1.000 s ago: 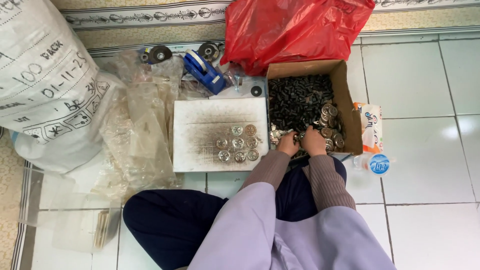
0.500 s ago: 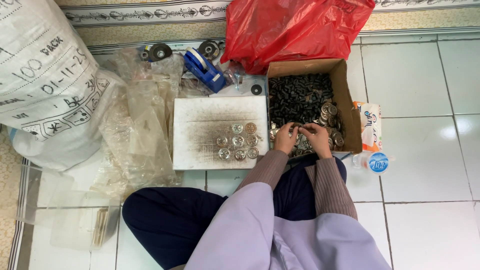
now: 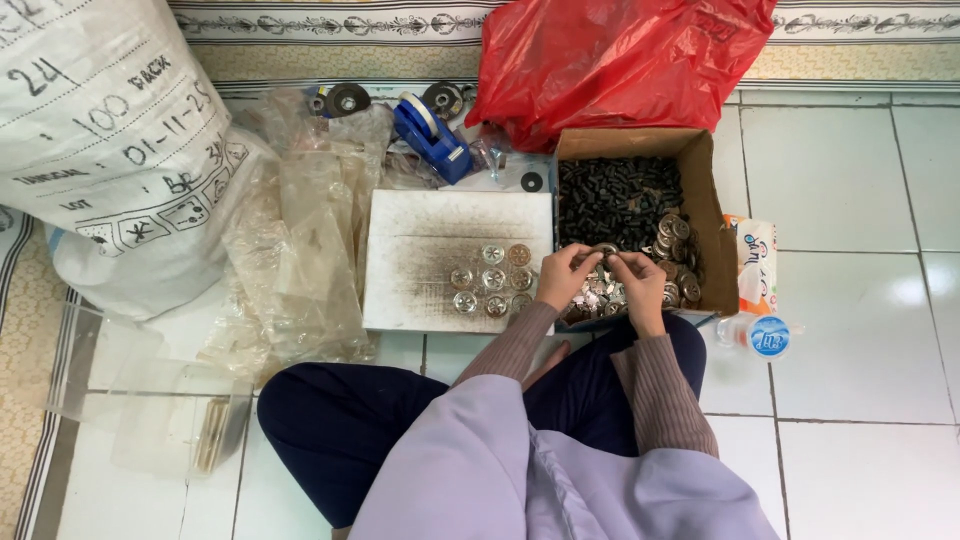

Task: The person sits on the floor and picks small metal parts from a cardboard box, placing them on a white board. They then gather the parts and place them into small plastic bags, sealing each bag before setting it aside.

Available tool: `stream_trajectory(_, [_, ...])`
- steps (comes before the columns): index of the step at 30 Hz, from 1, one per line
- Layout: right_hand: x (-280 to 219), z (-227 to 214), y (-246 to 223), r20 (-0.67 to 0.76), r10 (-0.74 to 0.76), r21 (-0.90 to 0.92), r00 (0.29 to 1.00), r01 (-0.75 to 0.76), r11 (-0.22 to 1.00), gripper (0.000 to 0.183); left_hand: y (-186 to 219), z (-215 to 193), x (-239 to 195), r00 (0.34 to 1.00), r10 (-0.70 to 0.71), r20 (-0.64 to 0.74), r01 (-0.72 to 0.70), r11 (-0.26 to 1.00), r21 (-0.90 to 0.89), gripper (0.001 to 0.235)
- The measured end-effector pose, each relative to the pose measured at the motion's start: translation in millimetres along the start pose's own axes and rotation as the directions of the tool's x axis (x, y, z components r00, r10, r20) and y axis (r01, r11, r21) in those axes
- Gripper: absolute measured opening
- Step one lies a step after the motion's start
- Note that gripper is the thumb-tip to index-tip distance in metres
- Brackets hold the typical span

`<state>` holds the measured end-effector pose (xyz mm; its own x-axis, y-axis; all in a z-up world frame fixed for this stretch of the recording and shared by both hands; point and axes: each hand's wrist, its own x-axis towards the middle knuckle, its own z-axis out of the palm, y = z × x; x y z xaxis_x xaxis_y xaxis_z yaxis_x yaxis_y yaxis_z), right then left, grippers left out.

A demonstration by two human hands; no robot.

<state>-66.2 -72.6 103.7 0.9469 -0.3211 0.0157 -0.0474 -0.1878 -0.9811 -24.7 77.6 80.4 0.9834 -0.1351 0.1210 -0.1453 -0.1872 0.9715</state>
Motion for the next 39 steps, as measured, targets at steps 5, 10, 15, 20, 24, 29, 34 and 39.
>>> stream_trajectory(5, [-24.9,48.2,-24.4,0.085,0.1,0.188,0.991,-0.115,0.975,0.012,-7.9,-67.4,-11.6,0.989,-0.098,0.111,0.13,0.934,-0.332,0.02])
stream_trajectory(10, [-37.3,102.8,-54.4,0.233,0.141,0.317,0.962,-0.212,0.925,0.013,-6.9,-146.9,-26.4,0.96,-0.202,0.192,0.271,0.837,-0.475,0.02])
stream_trajectory(15, [-38.4,154.3,-89.9,0.313,-0.014,0.098,0.95,-0.017,0.995,0.03,-2.2,-204.8,-26.3,0.982,-0.17,-0.083,0.157,0.978,-0.136,0.025])
stream_trajectory(20, [-15.8,193.0,-48.0,0.32,-0.292,-0.394,0.901,0.407,0.824,0.016,-9.3,-219.3,-32.5,0.981,-0.1,-0.165,0.146,0.943,0.299,0.029])
stream_trajectory(24, [-7.8,218.6,-14.5,0.367,-0.552,-0.636,0.749,0.635,0.439,0.012,2.1,-199.8,-60.1,0.991,-0.101,-0.092,0.137,0.695,0.706,0.059])
stream_trajectory(29, [-17.2,221.0,2.2,0.466,-0.585,-0.625,0.664,0.715,0.313,0.013,-48.9,-166.5,-81.3,0.989,-0.119,-0.086,0.138,0.564,0.814,0.067])
stream_trajectory(34, [-25.3,213.8,-1.7,0.525,-0.56,-0.589,0.641,0.748,0.305,0.023,-42.1,-169.2,-82.3,0.99,-0.118,-0.074,0.126,0.532,0.837,0.067])
stream_trajectory(39, [-24.5,213.0,0.4,0.61,-0.506,-0.538,0.61,0.788,0.3,0.039,-55.7,-166.2,-83.7,0.994,-0.09,-0.068,0.105,0.514,0.851,0.071])
